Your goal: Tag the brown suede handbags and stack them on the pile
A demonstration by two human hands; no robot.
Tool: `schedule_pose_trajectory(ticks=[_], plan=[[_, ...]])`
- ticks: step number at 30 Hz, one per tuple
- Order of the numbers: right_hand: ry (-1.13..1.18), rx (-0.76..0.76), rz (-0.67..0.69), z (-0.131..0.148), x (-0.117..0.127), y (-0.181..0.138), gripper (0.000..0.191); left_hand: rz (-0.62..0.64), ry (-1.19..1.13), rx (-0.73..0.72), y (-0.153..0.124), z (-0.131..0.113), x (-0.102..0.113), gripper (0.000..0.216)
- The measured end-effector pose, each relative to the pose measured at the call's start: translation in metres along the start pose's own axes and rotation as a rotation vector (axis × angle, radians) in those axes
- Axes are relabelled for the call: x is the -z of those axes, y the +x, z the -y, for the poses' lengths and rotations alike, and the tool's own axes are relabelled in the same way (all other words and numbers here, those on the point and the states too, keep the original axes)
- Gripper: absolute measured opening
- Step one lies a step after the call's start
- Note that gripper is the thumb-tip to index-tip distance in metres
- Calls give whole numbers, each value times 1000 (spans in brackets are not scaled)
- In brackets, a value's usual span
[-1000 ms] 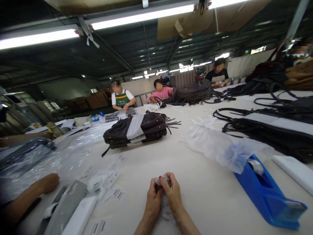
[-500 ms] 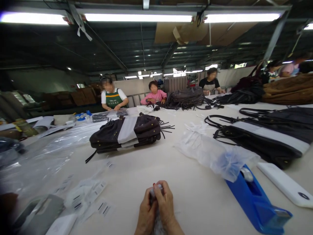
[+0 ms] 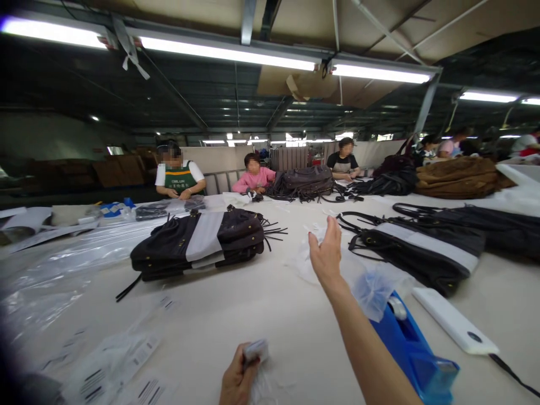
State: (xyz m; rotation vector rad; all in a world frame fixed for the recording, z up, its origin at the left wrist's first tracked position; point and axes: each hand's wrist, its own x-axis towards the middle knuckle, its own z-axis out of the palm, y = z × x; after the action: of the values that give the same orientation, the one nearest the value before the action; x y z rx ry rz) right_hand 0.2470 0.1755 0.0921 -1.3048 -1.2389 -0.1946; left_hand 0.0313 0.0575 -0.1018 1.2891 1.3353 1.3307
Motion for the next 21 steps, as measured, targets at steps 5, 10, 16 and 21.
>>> schedule_pose_trajectory(ticks=[5, 10, 16, 21], plan=[[96, 106, -163, 24, 21, -34, 49, 24, 10, -11, 1, 3, 1, 46], [97, 23, 95, -11, -6, -141, 37, 34, 56, 32, 0, -1, 4, 43], [-58, -41, 504, -71, -44, -218, 30, 21, 66, 17, 1, 2, 5, 46], [-22, -79, 545, -77, -43, -218, 29, -33, 107, 20, 3, 10, 4, 50]])
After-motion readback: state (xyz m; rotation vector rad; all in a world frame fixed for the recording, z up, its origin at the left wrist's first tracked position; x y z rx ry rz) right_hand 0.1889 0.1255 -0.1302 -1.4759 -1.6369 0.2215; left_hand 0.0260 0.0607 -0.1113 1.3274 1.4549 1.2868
